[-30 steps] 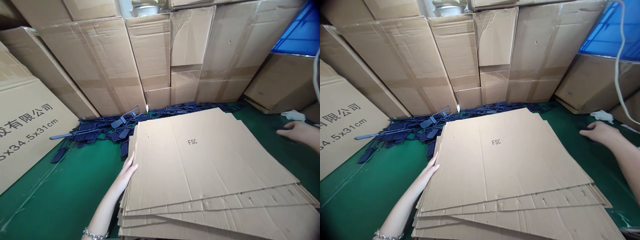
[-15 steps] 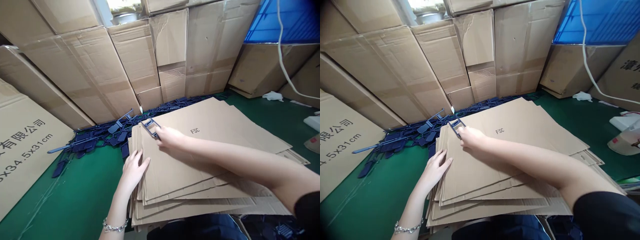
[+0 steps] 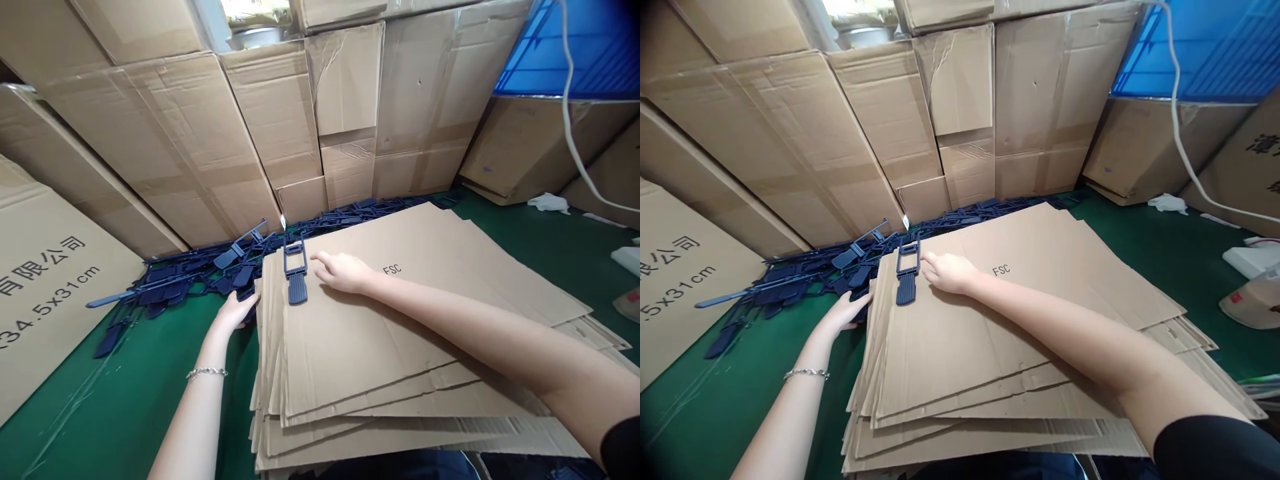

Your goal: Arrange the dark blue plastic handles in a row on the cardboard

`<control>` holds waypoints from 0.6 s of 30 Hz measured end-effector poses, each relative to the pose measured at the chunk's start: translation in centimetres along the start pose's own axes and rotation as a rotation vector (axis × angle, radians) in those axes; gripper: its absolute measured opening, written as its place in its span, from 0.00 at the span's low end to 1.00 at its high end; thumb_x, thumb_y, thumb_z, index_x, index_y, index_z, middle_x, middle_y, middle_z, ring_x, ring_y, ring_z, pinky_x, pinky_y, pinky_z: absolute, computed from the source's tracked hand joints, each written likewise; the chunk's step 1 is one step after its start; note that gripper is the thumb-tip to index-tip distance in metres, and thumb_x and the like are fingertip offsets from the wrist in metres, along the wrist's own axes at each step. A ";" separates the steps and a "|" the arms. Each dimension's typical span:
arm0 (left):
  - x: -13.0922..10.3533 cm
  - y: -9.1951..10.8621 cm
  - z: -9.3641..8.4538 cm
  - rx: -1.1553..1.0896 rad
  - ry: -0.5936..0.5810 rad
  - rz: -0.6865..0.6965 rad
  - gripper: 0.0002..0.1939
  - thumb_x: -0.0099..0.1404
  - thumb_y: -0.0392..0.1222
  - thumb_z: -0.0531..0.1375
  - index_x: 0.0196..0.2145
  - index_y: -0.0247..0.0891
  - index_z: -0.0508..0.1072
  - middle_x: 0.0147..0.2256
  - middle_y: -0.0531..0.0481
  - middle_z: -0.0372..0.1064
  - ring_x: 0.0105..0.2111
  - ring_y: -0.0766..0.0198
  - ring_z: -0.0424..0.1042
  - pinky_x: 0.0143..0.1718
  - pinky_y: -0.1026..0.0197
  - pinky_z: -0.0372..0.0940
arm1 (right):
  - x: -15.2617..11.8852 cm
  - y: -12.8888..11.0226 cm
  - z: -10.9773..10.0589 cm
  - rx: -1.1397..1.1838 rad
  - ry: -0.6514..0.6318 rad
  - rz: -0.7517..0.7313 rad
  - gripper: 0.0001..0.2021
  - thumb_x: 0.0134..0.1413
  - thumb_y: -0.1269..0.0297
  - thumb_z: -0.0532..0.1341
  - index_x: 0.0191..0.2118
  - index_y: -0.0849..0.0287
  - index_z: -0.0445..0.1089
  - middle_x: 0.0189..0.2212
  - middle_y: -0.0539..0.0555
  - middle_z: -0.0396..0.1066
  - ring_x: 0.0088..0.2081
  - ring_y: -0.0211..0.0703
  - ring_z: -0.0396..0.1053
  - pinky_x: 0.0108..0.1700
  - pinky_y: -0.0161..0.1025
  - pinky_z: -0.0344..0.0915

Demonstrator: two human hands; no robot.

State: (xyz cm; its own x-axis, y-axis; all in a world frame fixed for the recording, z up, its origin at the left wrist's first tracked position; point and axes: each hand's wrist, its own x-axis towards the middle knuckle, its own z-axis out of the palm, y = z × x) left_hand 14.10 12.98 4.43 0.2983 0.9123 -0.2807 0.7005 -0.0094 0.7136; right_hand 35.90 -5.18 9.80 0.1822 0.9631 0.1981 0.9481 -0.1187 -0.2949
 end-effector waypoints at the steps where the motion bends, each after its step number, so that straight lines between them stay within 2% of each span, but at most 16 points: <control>1: 0.3 -0.1 0.2 -0.075 -0.032 -0.005 0.51 0.47 0.55 0.61 0.61 0.35 0.40 0.58 0.39 0.43 0.46 0.53 0.62 0.35 0.59 0.66 | -0.2 0.6 0.3 -0.004 0.008 -0.004 0.19 0.57 0.59 0.44 0.52 0.55 0.57 0.37 0.54 0.68 0.37 0.45 0.66 0.33 0.37 0.57; 2: 0.4 -0.2 0.4 -0.145 -0.051 -0.013 0.50 0.48 0.53 0.61 0.61 0.36 0.40 0.58 0.40 0.43 0.45 0.58 0.63 0.33 0.63 0.66 | -0.4 1.0 0.7 -0.010 0.021 -0.006 0.18 0.57 0.59 0.44 0.51 0.55 0.57 0.37 0.53 0.67 0.37 0.44 0.66 0.34 0.36 0.56; 4: 0.3 -0.4 0.1 -0.258 -0.051 -0.033 0.46 0.50 0.49 0.61 0.60 0.37 0.42 0.54 0.40 0.51 0.36 0.66 0.65 0.28 0.67 0.64 | -0.6 1.7 1.4 -0.032 0.053 -0.023 0.16 0.57 0.60 0.44 0.49 0.55 0.59 0.39 0.51 0.67 0.37 0.43 0.66 0.33 0.36 0.55; 6: -0.3 -0.7 -0.8 -0.330 -0.048 -0.050 0.43 0.52 0.48 0.61 0.60 0.39 0.45 0.45 0.41 0.60 0.26 0.73 0.62 0.23 0.70 0.59 | -0.6 1.9 1.8 -0.062 0.068 -0.050 0.16 0.57 0.60 0.44 0.47 0.54 0.60 0.39 0.50 0.67 0.36 0.42 0.66 0.30 0.35 0.53; 8: -1.2 -1.1 -2.4 -0.370 -0.064 -0.056 0.40 0.53 0.47 0.61 0.59 0.41 0.48 0.36 0.46 0.63 0.21 0.77 0.57 0.20 0.71 0.54 | -0.6 1.9 1.9 -0.070 0.072 -0.068 0.15 0.56 0.60 0.44 0.46 0.54 0.61 0.38 0.49 0.67 0.34 0.41 0.66 0.28 0.34 0.51; 10: -2.5 -1.8 -4.1 -0.390 -0.078 -0.076 0.36 0.53 0.47 0.61 0.57 0.41 0.53 0.31 0.51 0.62 0.20 0.78 0.54 0.20 0.72 0.52 | -0.6 1.8 1.8 -0.057 0.068 -0.073 0.15 0.56 0.61 0.44 0.45 0.55 0.61 0.37 0.50 0.67 0.34 0.40 0.66 0.28 0.34 0.50; 14: -5.7 -2.9 -6.7 -0.350 -0.094 -0.172 0.30 0.52 0.51 0.60 0.52 0.47 0.59 0.30 0.56 0.62 0.21 0.79 0.52 0.21 0.73 0.50 | -0.5 1.8 1.7 -0.042 0.074 -0.068 0.14 0.56 0.62 0.45 0.43 0.54 0.62 0.36 0.49 0.67 0.33 0.39 0.65 0.27 0.33 0.49; 18: -8.4 -3.6 -7.7 -0.223 -0.038 -0.216 0.36 0.41 0.59 0.64 0.49 0.51 0.63 0.25 0.58 0.59 0.21 0.76 0.52 0.19 0.72 0.49 | -0.7 1.8 1.6 -0.038 0.060 -0.077 0.13 0.55 0.63 0.45 0.40 0.55 0.63 0.35 0.49 0.67 0.33 0.38 0.64 0.27 0.33 0.49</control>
State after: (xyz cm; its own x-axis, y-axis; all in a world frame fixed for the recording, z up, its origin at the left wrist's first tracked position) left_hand 4.01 8.48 9.18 0.1855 0.8673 -0.4620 0.5917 0.2768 0.7571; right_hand 37.07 -5.65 7.69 0.1229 0.9537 0.2746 0.9688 -0.0552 -0.2417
